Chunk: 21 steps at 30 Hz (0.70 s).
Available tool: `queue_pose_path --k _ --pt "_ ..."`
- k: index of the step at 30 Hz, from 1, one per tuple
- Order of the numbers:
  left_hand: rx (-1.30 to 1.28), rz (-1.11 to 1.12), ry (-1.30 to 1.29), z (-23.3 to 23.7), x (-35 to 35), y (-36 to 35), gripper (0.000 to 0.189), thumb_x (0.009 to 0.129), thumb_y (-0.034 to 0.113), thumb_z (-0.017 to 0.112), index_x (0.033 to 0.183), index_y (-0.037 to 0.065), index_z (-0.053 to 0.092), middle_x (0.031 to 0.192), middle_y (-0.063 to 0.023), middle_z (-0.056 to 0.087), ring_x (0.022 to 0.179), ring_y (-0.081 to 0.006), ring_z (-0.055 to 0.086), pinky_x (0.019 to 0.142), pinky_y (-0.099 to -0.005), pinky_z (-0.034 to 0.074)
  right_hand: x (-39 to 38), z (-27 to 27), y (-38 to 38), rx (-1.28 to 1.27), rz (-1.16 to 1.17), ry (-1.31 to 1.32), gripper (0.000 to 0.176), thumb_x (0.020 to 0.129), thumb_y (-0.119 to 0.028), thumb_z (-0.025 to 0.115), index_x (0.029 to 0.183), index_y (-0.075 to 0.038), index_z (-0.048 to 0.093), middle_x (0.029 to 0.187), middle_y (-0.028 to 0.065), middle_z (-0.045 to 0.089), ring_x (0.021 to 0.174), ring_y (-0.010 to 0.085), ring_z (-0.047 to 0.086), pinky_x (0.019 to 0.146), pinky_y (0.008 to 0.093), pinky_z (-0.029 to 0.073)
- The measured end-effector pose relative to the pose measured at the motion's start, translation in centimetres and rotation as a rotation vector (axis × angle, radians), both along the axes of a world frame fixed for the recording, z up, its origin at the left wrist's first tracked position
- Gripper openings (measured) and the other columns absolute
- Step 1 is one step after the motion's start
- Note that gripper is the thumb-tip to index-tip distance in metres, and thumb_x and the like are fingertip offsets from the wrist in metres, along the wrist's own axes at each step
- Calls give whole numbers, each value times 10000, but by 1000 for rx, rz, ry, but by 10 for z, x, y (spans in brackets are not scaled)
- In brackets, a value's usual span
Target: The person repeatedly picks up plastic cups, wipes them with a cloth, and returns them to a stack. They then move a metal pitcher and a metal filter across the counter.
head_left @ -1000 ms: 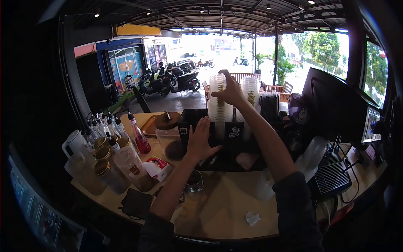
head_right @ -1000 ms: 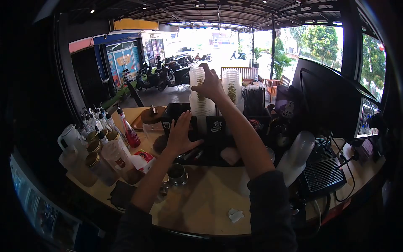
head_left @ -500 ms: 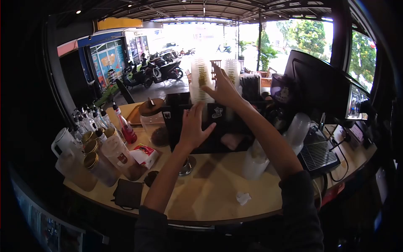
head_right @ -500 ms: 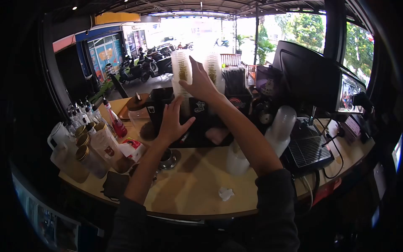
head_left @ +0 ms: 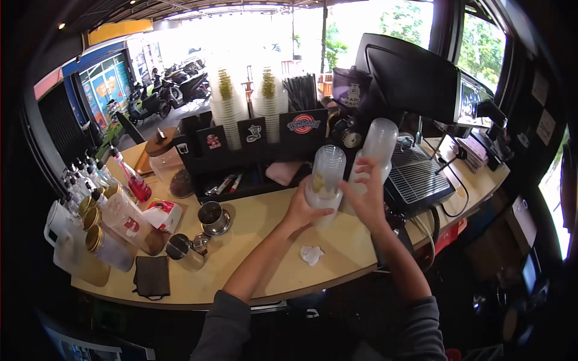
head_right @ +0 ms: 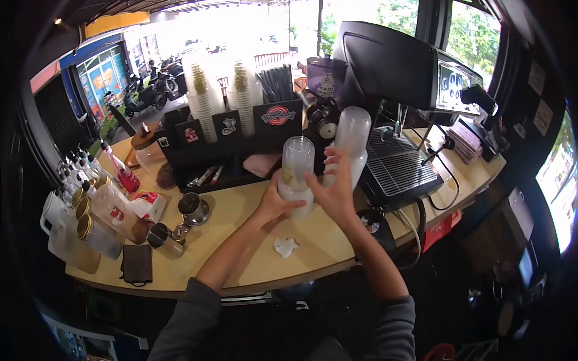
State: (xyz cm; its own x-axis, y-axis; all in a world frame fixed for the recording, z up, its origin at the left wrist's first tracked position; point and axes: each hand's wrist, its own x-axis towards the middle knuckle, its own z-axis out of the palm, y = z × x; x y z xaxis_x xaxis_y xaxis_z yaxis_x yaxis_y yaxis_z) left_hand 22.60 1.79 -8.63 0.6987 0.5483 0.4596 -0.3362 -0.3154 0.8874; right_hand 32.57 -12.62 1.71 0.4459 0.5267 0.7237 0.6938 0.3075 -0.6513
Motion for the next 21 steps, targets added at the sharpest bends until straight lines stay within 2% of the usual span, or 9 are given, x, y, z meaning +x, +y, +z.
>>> queue_pose_path --k 1,2,4,5,8,10,15,18,21 --pt "15 37 -10 5 -1 -5 1033 490 280 906 1318 2 355 1224 -140 524 1147 -235 506 972 -365 410 2 -13 0 -112 6 21 774 666 -120 777 1295 -8 340 1194 137 430 1073 238 455 842 334 433" --pt "11 25 -6 9 -1 -6 1033 490 280 906 1318 2 355 1224 -140 524 1147 -235 506 972 -365 410 4 -25 3 -115 -5 26 774 666 -120 777 1295 -8 340 1194 137 430 1073 238 455 842 334 433" --pt "65 95 23 7 -2 -4 979 505 261 898 1300 7 386 1200 -137 545 1112 -227 532 955 -356 425 5 -45 11 -167 49 -134 932 635 -168 800 1350 29 237 1253 207 387 1162 304 423 959 384 391" --pt "62 88 27 5 0 -4 979 505 261 898 1300 7 386 1200 -137 545 1112 -227 532 955 -356 425 6 -52 16 -254 92 -66 1083 581 -210 822 1375 55 134 1271 261 362 1203 343 400 1012 417 348" --pt "30 56 -39 -5 4 -1 934 520 240 888 1288 11 406 1182 -133 563 1080 -221 552 943 -349 434 -2 -43 23 -294 135 5 1129 541 -219 829 1372 52 115 1248 261 388 1179 341 430 1000 412 361" --pt "-88 24 -72 -5 6 -4 931 517 235 887 1286 18 409 1190 -130 563 1077 -212 556 933 -343 442 1 -45 28 -314 131 29 1135 527 -221 831 1367 53 118 1234 258 407 1166 343 447 995 410 369" --pt "-28 95 12 2 2 -8 930 501 228 893 1275 26 420 1181 -128 570 1084 -212 555 932 -346 444 5 -53 32 -306 123 54 1129 511 -222 833 1359 46 137 1188 242 468 1126 340 498 970 401 401" --pt "-25 106 28 2 0 -6 930 500 237 894 1273 27 420 1176 -130 571 1084 -222 557 934 -352 446 5 -49 32 -287 162 125 1046 522 -176 836 1343 1 212 1242 204 432 1170 304 471 984 398 393" --pt "5 108 64 2 -1 -5 938 509 248 894 1277 19 406 1174 -136 569 1086 -232 557 937 -360 448 7 -33 32 -243 140 75 1004 531 -226 837 1315 28 264 1183 206 502 1099 306 534 941 399 426"
